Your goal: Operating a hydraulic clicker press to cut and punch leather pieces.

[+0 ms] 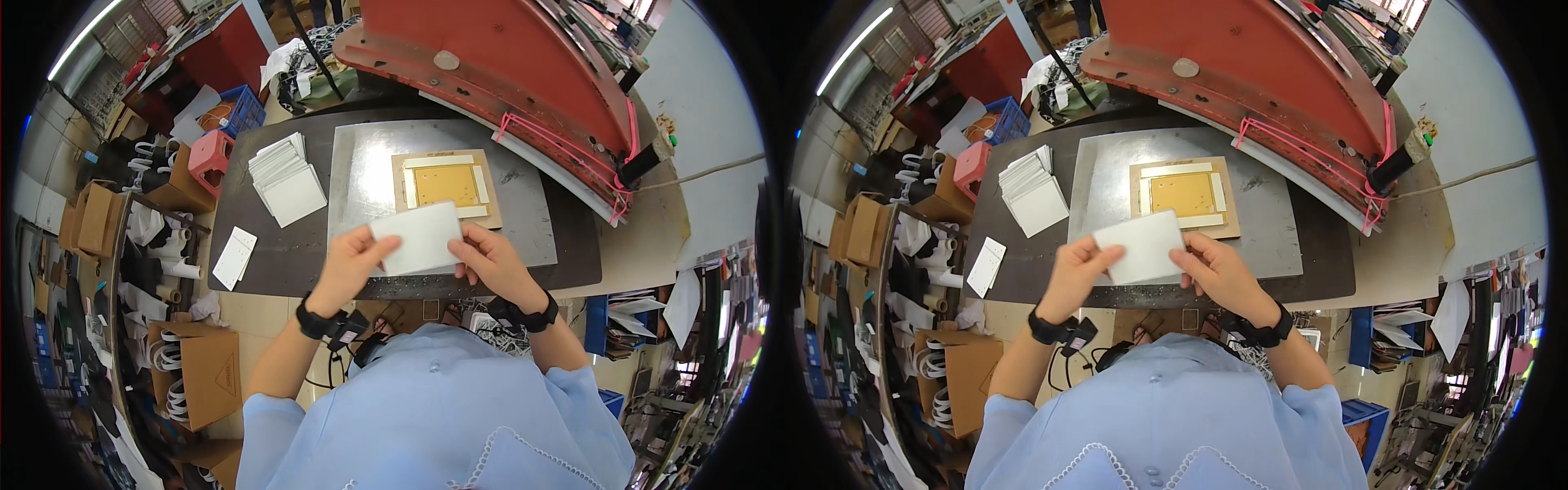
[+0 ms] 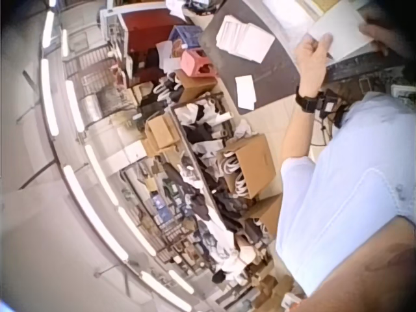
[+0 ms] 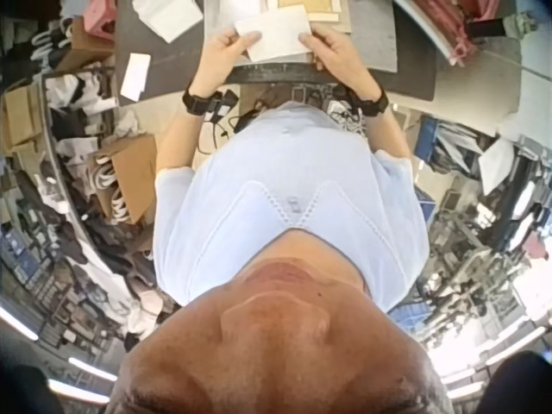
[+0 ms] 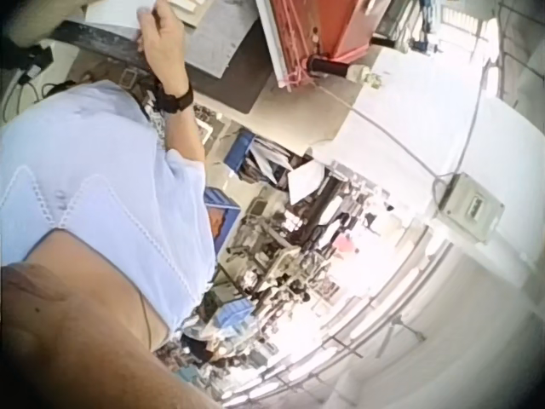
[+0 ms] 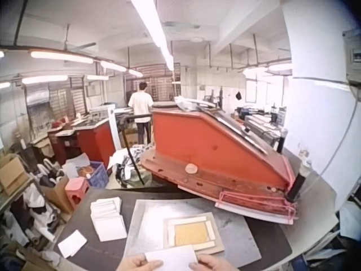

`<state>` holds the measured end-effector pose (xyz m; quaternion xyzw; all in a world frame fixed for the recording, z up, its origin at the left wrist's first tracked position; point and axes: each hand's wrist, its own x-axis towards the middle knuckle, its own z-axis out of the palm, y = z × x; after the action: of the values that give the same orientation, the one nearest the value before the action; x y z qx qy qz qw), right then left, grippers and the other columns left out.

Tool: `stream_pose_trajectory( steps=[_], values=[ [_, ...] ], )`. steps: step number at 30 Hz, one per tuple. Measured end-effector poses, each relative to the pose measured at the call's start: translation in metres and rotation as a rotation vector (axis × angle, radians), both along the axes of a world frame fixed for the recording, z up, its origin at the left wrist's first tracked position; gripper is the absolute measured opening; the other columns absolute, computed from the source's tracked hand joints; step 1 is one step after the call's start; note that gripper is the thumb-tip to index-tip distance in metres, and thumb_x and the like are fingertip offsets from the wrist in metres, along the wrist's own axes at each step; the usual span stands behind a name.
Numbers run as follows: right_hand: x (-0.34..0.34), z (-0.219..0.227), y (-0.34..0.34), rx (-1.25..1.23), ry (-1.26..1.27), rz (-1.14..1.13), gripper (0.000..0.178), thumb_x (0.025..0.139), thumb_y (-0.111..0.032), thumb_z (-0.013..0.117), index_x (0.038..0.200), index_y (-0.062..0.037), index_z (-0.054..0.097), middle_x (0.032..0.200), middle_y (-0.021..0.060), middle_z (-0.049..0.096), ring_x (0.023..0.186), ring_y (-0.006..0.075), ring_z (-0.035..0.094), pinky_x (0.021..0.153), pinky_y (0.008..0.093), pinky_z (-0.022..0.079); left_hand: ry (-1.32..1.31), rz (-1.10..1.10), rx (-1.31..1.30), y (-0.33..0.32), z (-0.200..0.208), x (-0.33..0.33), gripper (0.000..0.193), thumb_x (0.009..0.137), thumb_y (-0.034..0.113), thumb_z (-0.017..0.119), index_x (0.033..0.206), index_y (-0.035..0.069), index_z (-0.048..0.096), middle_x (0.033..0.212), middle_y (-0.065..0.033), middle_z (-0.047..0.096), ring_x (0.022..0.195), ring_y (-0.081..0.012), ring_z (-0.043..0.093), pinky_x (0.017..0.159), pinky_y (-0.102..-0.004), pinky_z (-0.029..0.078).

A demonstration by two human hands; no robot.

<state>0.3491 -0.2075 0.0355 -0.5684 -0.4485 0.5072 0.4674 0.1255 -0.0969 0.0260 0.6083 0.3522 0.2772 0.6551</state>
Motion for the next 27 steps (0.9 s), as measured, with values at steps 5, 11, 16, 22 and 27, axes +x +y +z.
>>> stream_pose_trajectory(
  steps=[5,11,16,22,27],
  values=[
    [0.047,-0.021,0.017,-0.002,-0.015,-0.154,0.026,0.096,-0.02,0.059,0.111,0.0018,0.06,0.078,0.0029,0.064,0.059,0.0064,0.058,0.047,0.0204,0.045,0.221,-0.015,0.424,0.012,-0.015,0.033,0.039,0.094,0.017,0.062,0.129,0.001,0.053,0.115,-0.011,0.065,0.104,-0.018,0.062,0.084,-0.0306,0.051],
    [0.065,-0.033,0.053,0.11,-0.031,-0.311,0.046,0.093,-0.014,0.06,0.132,0.0056,0.045,0.081,0.0115,0.066,0.063,0.0142,0.064,0.054,0.0248,0.053,0.355,-0.051,0.988,0.043,-0.036,0.057,0.034,0.091,0.011,0.059,0.123,0.001,0.053,0.133,-0.0182,0.054,0.116,-0.0357,0.056,0.096,-0.0383,0.047],
    [0.053,-0.046,0.07,0.128,-0.019,-0.311,0.046,0.093,-0.012,0.059,0.132,0.007,0.045,0.08,0.0123,0.066,0.061,0.0152,0.064,0.053,0.0254,0.052,0.318,-0.072,0.788,0.044,-0.039,0.058,0.033,0.092,0.011,0.058,0.123,0.001,0.053,0.132,-0.0181,0.055,0.115,-0.0361,0.056,0.096,-0.0378,0.046],
    [0.048,-0.049,0.072,0.099,-0.063,-0.325,0.044,0.092,-0.012,0.059,0.13,0.0062,0.047,0.077,0.0112,0.065,0.06,0.0154,0.063,0.053,0.0274,0.051,0.354,-0.073,0.911,0.048,-0.043,0.061,0.033,0.093,0.013,0.057,0.124,0.001,0.052,0.13,-0.0181,0.054,0.114,-0.035,0.055,0.094,-0.0387,0.047],
    [0.053,-0.05,0.073,0.119,-0.606,-0.331,0.042,0.085,-0.016,0.065,0.122,0.0018,0.056,0.081,0.0115,0.064,0.067,0.024,0.062,0.065,0.0356,0.051,0.467,-0.079,1.048,0.049,-0.045,0.071,0.031,0.092,0.013,0.056,0.12,0.001,0.053,0.133,-0.0166,0.052,0.116,-0.0369,0.051,0.094,-0.0407,0.046]
  ],
)
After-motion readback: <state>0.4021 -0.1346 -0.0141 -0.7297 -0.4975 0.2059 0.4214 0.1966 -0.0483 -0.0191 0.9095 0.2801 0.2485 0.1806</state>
